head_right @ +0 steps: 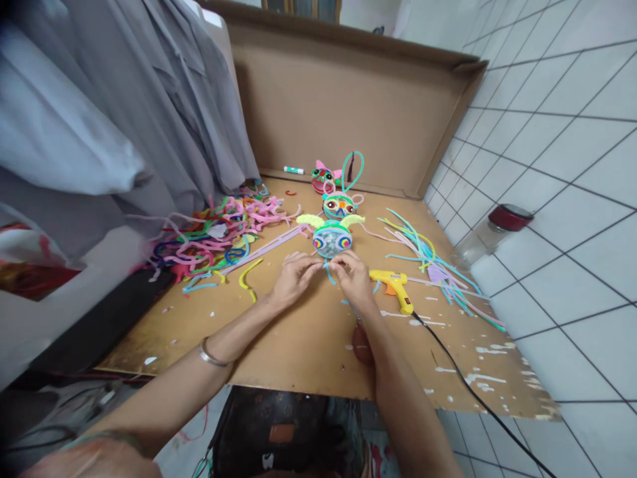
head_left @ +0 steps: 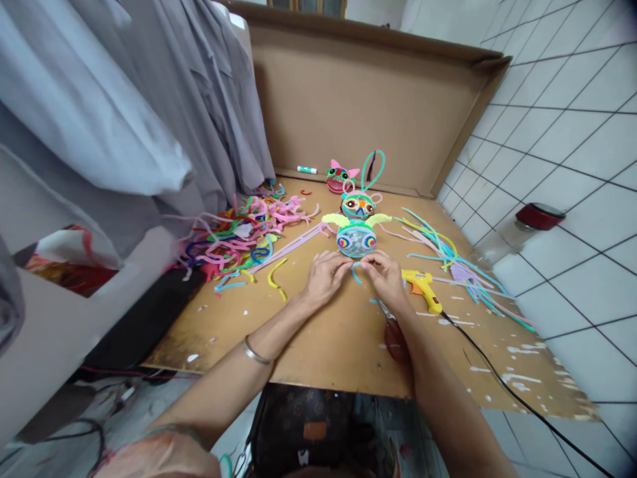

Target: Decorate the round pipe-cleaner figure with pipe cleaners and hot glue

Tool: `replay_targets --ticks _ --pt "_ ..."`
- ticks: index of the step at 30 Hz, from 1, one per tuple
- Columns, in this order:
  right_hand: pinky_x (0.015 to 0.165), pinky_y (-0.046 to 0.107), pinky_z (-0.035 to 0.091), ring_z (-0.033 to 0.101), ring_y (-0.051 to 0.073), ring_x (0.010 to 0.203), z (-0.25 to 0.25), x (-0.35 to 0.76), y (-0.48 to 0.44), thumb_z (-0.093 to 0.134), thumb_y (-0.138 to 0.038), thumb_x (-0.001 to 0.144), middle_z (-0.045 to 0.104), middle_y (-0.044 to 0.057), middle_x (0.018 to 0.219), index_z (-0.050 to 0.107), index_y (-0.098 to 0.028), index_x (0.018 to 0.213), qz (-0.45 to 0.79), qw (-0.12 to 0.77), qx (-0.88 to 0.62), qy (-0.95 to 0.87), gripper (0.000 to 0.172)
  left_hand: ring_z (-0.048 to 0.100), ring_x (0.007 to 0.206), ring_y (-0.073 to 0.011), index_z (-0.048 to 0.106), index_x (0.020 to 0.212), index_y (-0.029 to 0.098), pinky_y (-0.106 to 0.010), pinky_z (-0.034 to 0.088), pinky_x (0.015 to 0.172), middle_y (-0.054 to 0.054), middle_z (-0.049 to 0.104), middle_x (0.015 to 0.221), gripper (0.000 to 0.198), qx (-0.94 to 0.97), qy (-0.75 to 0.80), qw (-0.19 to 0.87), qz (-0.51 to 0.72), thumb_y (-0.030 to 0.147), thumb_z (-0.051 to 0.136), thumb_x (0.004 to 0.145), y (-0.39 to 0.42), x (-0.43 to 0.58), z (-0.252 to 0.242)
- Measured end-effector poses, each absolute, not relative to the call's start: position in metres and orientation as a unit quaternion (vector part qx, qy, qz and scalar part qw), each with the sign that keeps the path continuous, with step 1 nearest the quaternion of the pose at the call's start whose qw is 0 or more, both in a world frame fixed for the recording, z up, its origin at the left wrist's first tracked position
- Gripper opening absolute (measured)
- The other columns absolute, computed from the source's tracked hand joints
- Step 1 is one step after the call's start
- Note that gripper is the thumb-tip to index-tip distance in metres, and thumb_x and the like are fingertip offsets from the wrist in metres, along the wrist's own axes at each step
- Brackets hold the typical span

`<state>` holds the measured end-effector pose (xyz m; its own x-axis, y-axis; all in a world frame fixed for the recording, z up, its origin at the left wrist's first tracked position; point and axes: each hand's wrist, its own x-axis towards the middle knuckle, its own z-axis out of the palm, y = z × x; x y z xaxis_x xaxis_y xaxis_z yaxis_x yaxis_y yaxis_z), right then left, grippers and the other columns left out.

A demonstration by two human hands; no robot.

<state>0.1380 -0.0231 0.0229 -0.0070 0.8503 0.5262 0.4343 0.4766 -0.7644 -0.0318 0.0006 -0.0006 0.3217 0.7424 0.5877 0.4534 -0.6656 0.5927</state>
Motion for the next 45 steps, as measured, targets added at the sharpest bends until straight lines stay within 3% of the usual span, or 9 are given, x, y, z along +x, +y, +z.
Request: replay_targets --ticks 3,9,13,20,25,33,38,45 --pt "0.073 0.029 0.043 0.055 0.017 0.075 0.023 0.138 -0.024 0.059 -0.03 0.079 0.062 0.001 0.074 0.062 -0.02 0.068 0.195 0.521 -0.479 -0.679 0.014 0.061 0.082 -0.0179 0.073 0.093 0.019 -0.032 0.041 0.081 -0.006 0.073 0.089 0.023 0.792 0.37 0.204 0.442 0.033 0.055 0.092 -0.002 -0.031 0.004" --pt "0.065 0.027 0.039 0.049 0.015 0.066 0.021 0.141 -0.022 0.056 -0.035 0.078 0.055 -0.001 0.066 0.058 -0.02 0.066 0.206 0.53 -0.528 -0.631 0.02 0.052 0.06 -0.0115 0.061 0.065 0.016 -0.024 0.041 0.066 0.0 0.062 0.062 0.035 0.724 0.397 0.382 0.415 0.035 0.048 0.09 0.001 -0.029 0.004" --pt "0.061 0.026 0.036 0.046 0.013 0.062 0.021 0.147 -0.02 0.055 -0.038 0.074 0.053 -0.002 0.062 0.058 -0.02 0.062 0.226 0.536 -0.551 -0.599 0.022 0.048 0.058 -0.0106 0.056 0.06 0.016 -0.024 0.039 0.064 0.001 0.058 0.059 0.035 0.677 0.405 0.435 0.435 0.039 0.05 0.086 0.007 -0.029 0.0" --pt "0.064 0.027 0.037 0.047 0.014 0.063 0.02 0.143 -0.021 0.057 -0.04 0.072 0.055 -0.001 0.062 0.058 -0.02 0.061 0.25 0.519 -0.546 -0.608 0.023 0.05 0.062 -0.0107 0.067 0.082 0.014 -0.023 0.038 0.062 0.0 0.062 0.069 0.025 0.658 0.368 0.468 0.461 0.037 0.062 0.078 0.005 -0.024 -0.001" --pt "0.065 0.026 0.04 0.049 0.014 0.065 0.019 0.137 -0.022 0.059 -0.042 0.073 0.057 -0.001 0.065 0.059 -0.019 0.064 0.264 0.522 -0.539 -0.607 0.024 0.041 0.054 -0.0083 0.061 0.066 0.014 -0.022 0.033 0.057 0.003 0.052 0.057 0.025 0.654 0.363 0.495 0.443 0.035 0.061 0.078 0.0 -0.023 0.004" --pt "0.063 0.026 0.042 0.048 0.012 0.059 0.011 0.132 -0.021 0.066 -0.052 0.067 0.055 -0.003 0.06 0.06 -0.019 0.065 0.377 0.562 -0.511 -0.529 0.033 0.039 0.056 -0.0083 0.052 0.061 0.016 -0.022 0.032 0.059 0.003 0.047 0.058 0.035 0.662 0.321 0.536 0.414 0.045 0.062 0.075 0.001 -0.025 0.009" --pt "0.061 0.026 0.041 0.047 0.012 0.059 0.009 0.133 -0.019 0.064 -0.054 0.066 0.055 -0.002 0.059 0.059 -0.02 0.063 0.347 0.555 -0.529 -0.54 0.035 0.04 0.056 -0.0083 0.057 0.064 0.015 -0.022 0.032 0.057 0.003 0.051 0.058 0.039 0.648 0.322 0.547 0.421 0.052 0.067 0.072 0.0 -0.024 0.005" --pt "0.06 0.025 0.041 0.05 0.013 0.061 0.007 0.133 -0.018 0.06 -0.044 0.069 0.059 -0.002 0.061 0.061 -0.019 0.064 0.303 0.54 -0.546 -0.564 0.025 0.041 0.055 -0.0086 0.065 0.072 0.015 -0.024 0.033 0.056 0.002 0.055 0.06 0.042 0.609 0.36 0.557 0.434 0.055 0.072 0.064 -0.002 -0.019 0.002"
